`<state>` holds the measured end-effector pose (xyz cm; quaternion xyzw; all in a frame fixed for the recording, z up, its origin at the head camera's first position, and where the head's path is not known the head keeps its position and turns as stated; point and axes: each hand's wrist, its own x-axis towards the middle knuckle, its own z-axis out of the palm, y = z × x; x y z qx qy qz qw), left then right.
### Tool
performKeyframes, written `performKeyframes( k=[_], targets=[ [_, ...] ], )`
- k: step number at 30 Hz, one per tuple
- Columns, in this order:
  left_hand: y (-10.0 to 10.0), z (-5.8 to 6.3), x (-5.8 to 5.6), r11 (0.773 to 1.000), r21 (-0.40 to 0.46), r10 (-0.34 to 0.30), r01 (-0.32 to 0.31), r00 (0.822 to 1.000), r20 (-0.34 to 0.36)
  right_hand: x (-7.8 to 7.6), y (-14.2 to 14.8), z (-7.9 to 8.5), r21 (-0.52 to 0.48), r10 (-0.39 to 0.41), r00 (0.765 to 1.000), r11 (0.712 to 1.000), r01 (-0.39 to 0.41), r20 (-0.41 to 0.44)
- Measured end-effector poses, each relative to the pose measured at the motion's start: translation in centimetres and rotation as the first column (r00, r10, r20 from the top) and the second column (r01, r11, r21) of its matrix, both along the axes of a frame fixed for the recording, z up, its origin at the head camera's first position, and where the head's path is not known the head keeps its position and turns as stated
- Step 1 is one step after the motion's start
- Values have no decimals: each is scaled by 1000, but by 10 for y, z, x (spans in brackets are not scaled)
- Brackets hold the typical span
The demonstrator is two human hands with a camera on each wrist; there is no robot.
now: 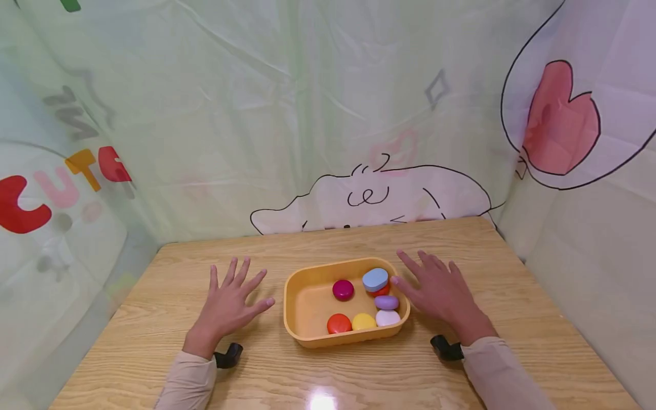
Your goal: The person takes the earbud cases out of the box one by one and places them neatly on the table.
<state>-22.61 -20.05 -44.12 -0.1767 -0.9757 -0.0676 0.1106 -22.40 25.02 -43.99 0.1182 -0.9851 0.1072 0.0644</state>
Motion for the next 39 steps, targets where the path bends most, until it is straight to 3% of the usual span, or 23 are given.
performKeyframes(
  k=[3,5,7,9,12,32,39],
  targets=[
    [3,-1,-1,1000,-6,-13,13,1000,4,0,-4,-1,-49,11,1000,999,-11,6],
    [5,-1,-2,1000,5,-17,17,1000,10,1,-7,-2,-156,24,999,988,-18,31],
    [6,-2,-2,999,24,-22,22,1000,4,1,-11,-3,-295,44,996,955,-20,75],
    [7,-2,-2,999,46,-28,28,1000,-9,2,-15,-5,-429,72,991,903,-16,114],
    [9,-4,-3,997,69,-36,38,999,-30,3,-21,-8,-533,102,983,846,-4,154],
    [16,-13,-3,975,209,-69,67,998,2,6,-26,-19,-620,132,977,785,1,168],
    [20,-16,-5,966,247,-69,72,997,-21,6,-26,-21,-642,151,974,767,-7,169]
  ],
)
